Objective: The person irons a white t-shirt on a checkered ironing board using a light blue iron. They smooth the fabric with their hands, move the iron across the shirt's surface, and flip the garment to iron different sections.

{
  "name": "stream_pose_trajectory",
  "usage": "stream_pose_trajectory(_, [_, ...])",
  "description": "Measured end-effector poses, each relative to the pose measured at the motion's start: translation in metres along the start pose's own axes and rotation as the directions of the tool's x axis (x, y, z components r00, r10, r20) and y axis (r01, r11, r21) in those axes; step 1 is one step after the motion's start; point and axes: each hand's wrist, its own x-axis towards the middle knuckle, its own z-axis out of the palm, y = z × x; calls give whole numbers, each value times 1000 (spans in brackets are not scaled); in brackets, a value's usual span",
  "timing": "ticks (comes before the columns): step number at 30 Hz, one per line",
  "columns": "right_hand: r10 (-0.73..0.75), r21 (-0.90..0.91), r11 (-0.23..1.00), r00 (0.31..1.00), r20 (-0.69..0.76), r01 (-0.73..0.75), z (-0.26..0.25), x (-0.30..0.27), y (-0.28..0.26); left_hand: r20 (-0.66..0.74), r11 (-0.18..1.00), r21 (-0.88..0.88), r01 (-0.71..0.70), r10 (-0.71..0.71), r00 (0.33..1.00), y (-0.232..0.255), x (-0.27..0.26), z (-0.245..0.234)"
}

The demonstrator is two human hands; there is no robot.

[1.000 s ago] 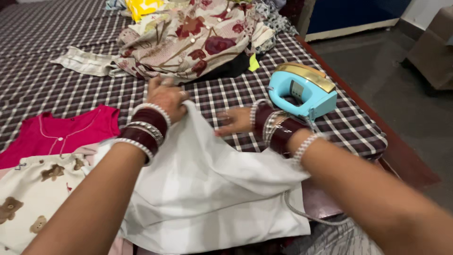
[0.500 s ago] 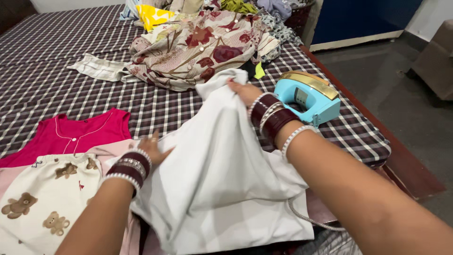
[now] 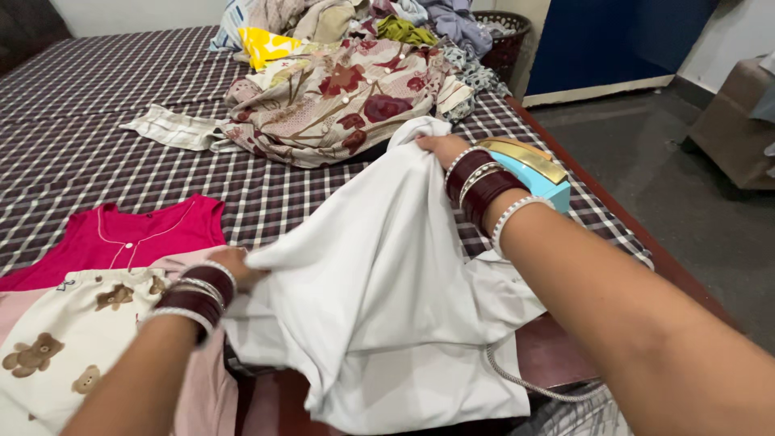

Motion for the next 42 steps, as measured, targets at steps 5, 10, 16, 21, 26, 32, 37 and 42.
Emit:
stream_pose_trajectory(5, [122, 217, 969, 992, 8, -121, -10, -32, -39, -130, 522, -853, -25, -165, 978, -34, -9, -119])
stream_pose_trajectory(10, [219, 78, 943, 780, 586, -323, -30, -102, -111, 126, 471, -882, -26, 289, 949, -72, -15, -199])
stream_pose_trajectory(16, [-20, 270, 950, 828, 560, -159, -42, -146, -219, -174, 682, -718, -135, 12, 985, -92, -10, -251])
stream_pose_trajectory(21, [72, 204, 965, 919, 388, -162, -19, -86, -149, -340, 792, -605, -83, -163, 926, -58, -14, -236])
stream_pose_trajectory(26, [161, 138, 964, 909, 384, -229, 5, -38, -39, -387, 891, -454, -11, -187, 903, -34, -7, -186])
stream_pose_trajectory(32, [-34, -85, 996, 995, 91, 41, 30, 38, 35, -473, 983, -138, 123, -175, 864, -8, 22, -147])
stream_pose_trajectory(37, [283, -915, 402, 953, 110, -14, 51, 24, 124, -381, 969, -54, 242, -244, 892, 16, 50, -67])
stream_pose_trajectory(42, [188, -643, 739, 978, -91, -202, 70, -58, 128, -79, 954, -66, 294, -298, 951, 41, 40, -2])
